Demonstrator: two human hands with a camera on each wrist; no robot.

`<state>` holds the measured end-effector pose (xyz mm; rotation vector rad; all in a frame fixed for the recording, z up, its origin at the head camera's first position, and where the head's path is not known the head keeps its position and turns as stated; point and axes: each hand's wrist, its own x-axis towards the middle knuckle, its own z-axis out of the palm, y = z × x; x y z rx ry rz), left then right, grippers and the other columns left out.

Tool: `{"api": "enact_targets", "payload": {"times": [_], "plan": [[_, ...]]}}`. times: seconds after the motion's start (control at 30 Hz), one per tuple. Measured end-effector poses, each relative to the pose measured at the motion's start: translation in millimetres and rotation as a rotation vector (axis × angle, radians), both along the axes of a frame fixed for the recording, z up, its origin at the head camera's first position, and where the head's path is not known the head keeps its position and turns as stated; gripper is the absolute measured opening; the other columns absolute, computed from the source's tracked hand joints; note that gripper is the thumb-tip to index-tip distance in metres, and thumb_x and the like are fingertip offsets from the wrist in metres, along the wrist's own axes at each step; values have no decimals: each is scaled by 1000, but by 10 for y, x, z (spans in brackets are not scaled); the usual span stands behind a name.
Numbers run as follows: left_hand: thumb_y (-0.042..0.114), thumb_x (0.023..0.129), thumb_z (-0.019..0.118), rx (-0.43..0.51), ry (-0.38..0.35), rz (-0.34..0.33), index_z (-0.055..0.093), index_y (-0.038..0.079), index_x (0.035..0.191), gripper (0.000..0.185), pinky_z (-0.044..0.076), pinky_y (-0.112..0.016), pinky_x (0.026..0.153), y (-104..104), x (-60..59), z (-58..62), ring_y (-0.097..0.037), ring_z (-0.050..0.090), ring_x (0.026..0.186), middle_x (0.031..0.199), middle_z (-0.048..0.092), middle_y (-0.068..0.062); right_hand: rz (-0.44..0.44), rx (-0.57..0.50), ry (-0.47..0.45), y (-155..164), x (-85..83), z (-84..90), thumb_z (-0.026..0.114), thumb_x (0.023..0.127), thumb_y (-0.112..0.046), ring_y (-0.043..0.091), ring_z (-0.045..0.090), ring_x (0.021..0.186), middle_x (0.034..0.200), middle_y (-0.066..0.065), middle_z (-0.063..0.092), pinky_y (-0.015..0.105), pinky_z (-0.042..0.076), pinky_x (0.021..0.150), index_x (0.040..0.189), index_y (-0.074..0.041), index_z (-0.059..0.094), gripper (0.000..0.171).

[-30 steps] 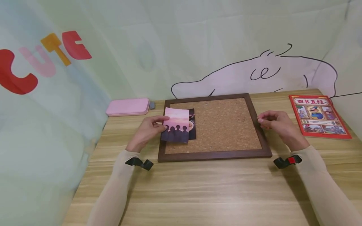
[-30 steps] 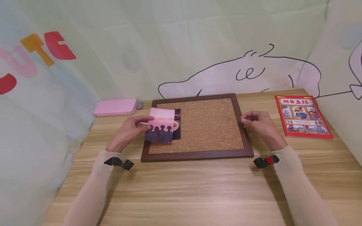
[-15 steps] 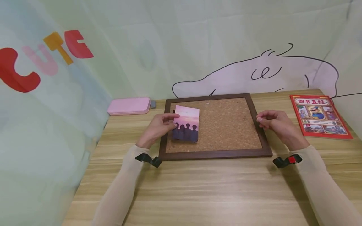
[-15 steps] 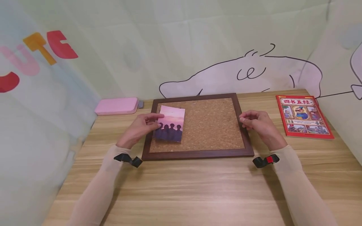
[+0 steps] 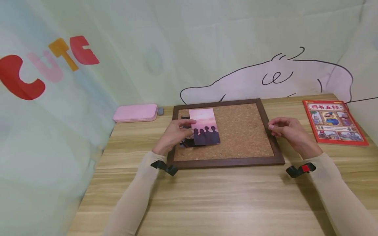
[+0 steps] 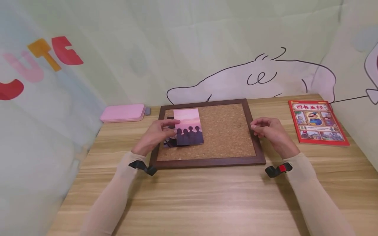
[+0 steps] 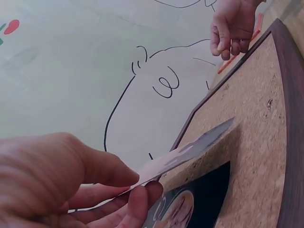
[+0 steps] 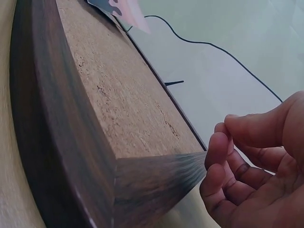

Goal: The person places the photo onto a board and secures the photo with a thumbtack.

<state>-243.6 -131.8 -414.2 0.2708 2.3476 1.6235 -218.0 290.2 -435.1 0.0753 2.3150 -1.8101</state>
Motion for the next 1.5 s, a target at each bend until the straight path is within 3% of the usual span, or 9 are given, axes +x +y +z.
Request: {"api": "enact_targets", "payload": {"times": [0.1,0.2,0.4,0.53,0.97,1.27,1.5], "plan": [[1,92,64,21,-1,-2,64,5,132,40,56,-45,81,75,-15,-5,-33,70,97,129,64,-12,-9,-16,3,-2,2,2,64,99,-21,8,59,78,87,-11,63,25,50,71,120,8,55,37],[1,92,64,40,-10,3,66,6,129,38,56,-48,86,157,-25,-16,-32,70,94,124,65,-13,-16,-41,18,-13,-9,2,64,99,-19,8,58,76,85,-10,63,25,50,69,118,9,55,35],[0,90,66,70,-33,29,70,8,123,33,58,-34,84,304,-20,-54,-22,68,89,114,61,-14,-16,-154,28,-33,-29,24,65,97,-11,9,57,71,80,-6,64,24,48,63,106,2,65,16],[-1,89,67,76,-29,30,71,8,121,34,58,-31,83,389,-29,-71,-20,68,89,114,63,-13,-26,-215,21,-31,-33,45,66,96,-8,9,58,70,80,-4,65,24,48,62,101,-1,67,9],[0,90,68,59,-40,10,71,10,124,35,58,-31,83,594,-69,-113,-18,70,87,113,67,-13,-44,-231,-9,-32,-76,24,67,96,-10,8,59,69,80,-7,67,23,49,63,100,-5,69,7],[-1,91,66,114,-56,-11,69,8,126,35,58,-33,85,713,-133,-129,-20,69,93,115,62,-14,-43,-262,-28,-62,-131,13,68,95,-10,9,60,70,83,-5,69,21,52,65,103,-3,69,10],[-4,91,64,142,-67,-17,69,6,125,36,58,-32,84,860,-186,-189,-17,68,93,118,66,-14,-50,-257,-29,-76,-175,26,68,95,-11,9,59,70,83,-5,68,22,51,65,102,-5,70,9]]}}
